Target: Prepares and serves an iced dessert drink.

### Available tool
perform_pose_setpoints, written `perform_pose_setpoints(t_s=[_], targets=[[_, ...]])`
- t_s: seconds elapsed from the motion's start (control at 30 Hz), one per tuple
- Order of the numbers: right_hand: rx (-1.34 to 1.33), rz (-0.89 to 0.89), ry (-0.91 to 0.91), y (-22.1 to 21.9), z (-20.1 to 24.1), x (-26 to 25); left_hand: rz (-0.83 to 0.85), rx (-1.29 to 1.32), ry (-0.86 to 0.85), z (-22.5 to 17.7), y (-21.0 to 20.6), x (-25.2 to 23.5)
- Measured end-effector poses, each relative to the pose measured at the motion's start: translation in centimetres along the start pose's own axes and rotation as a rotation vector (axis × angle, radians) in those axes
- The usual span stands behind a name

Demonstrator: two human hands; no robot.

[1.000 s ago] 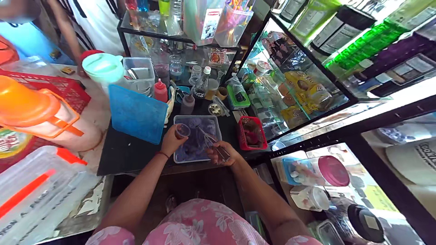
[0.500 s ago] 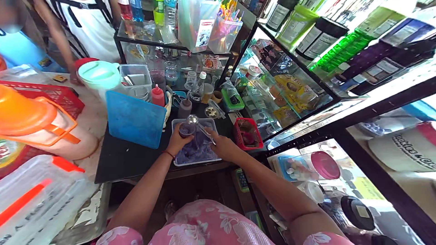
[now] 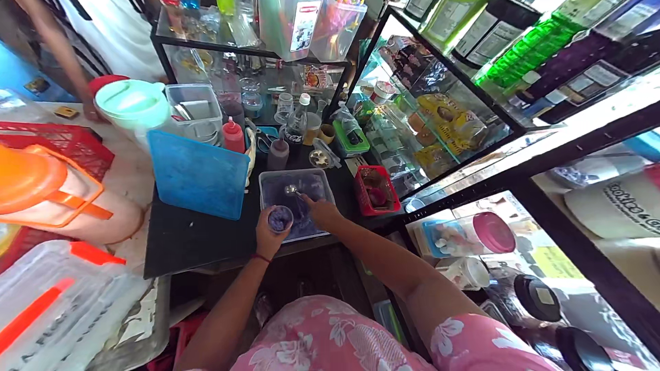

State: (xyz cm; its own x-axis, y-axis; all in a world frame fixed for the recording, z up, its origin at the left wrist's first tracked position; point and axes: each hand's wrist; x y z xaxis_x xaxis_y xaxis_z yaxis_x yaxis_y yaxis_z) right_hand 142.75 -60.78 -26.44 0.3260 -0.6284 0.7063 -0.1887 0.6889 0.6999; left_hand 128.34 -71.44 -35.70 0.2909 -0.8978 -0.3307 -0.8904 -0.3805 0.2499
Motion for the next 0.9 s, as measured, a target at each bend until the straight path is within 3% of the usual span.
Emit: perform_pose_setpoints(t_s=[0.17, 0.37, 0.5, 0.6, 0.9], targets=[[-0.123, 0.187, -0.012, -1.2, 2.2, -0.8, -0.028, -0.065, -0.017, 0.6, -0.7, -0.2], [-0.227, 0.236, 0.092, -0.6, 2.7, 0.0, -0.052, -0.019, -0.017, 0.9, -0.9, -0.2], [-0.129, 0.065, 0.016, 2.2, 1.7, 0.3, -0.007, -0.052, -0.018, 0.6, -0.7, -0.3], [-0.075, -0.064, -0.017, 1.5, 1.6, -2.1, -0.004, -0.087, -0.031, 0.6, -1.0, -0.3], [-0.121, 0.009, 0.052, 0.0, 3.7, -3.3, -0.045, -0.119, -0.037, 0.9, -1.4, -0.4]])
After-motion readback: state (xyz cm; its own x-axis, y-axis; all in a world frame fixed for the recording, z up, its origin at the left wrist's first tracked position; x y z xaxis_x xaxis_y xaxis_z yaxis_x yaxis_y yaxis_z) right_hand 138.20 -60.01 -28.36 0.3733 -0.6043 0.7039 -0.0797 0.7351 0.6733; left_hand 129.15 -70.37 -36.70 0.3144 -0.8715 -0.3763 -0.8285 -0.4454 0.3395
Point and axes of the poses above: each hand's wrist, its own x-axis away from the middle knuckle, its own y-axis out of the back of the hand, z = x × y, and after that the axes turned 7 degrees about z, right-handed
